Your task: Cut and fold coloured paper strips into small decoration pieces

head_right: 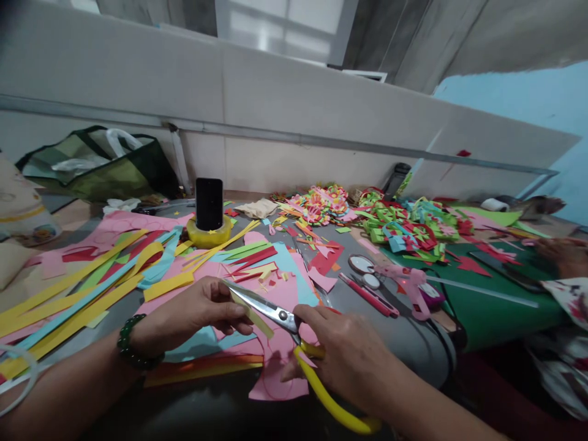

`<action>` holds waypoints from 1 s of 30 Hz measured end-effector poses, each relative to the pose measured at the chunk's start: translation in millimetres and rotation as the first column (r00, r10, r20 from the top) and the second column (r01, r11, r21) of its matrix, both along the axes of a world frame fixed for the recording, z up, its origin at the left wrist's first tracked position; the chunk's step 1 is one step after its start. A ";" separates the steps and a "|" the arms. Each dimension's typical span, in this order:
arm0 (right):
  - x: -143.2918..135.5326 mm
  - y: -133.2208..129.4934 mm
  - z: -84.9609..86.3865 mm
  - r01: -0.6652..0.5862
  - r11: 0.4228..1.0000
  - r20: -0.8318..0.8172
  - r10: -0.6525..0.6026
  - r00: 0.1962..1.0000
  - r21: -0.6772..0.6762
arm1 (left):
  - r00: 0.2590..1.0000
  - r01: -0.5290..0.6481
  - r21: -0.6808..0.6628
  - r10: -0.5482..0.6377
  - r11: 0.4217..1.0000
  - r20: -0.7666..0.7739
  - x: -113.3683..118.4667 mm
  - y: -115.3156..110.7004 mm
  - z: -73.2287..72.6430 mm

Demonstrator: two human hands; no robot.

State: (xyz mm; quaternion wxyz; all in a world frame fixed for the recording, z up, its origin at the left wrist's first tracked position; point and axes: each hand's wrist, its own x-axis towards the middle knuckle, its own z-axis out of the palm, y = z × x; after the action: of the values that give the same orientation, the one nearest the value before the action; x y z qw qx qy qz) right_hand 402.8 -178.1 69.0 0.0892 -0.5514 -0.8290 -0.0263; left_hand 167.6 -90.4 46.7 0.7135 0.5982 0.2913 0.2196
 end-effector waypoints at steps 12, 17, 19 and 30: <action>21.9 32.0 -2.2 0.330 0.941 0.067 -0.335 0.940 0.074 | 0.999 0.051 -0.023 -0.051 0.998 -0.018 -3.3 1.9 4.4; 51.8 56.3 -1.9 0.520 0.854 0.136 -0.517 0.845 0.010 | 0.997 -0.063 -0.084 0.066 0.995 0.036 -8.1 10.3 8.8; 61.4 60.3 -5.4 0.548 0.835 0.138 -0.538 0.832 -0.046 | 0.992 -0.096 -0.107 0.105 0.990 0.073 -9.5 12.7 9.0; 86.8 80.1 -31.6 0.603 0.791 0.281 -0.559 0.781 -0.104 | 0.958 -0.276 0.051 0.270 0.960 0.097 -9.3 21.9 1.0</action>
State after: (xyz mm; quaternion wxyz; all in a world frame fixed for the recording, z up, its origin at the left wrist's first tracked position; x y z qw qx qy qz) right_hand 489.5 -98.1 37.4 -0.0746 -0.7795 -0.6208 -0.0393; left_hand 158.3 -68.5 47.8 0.6689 0.5645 0.3318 0.3519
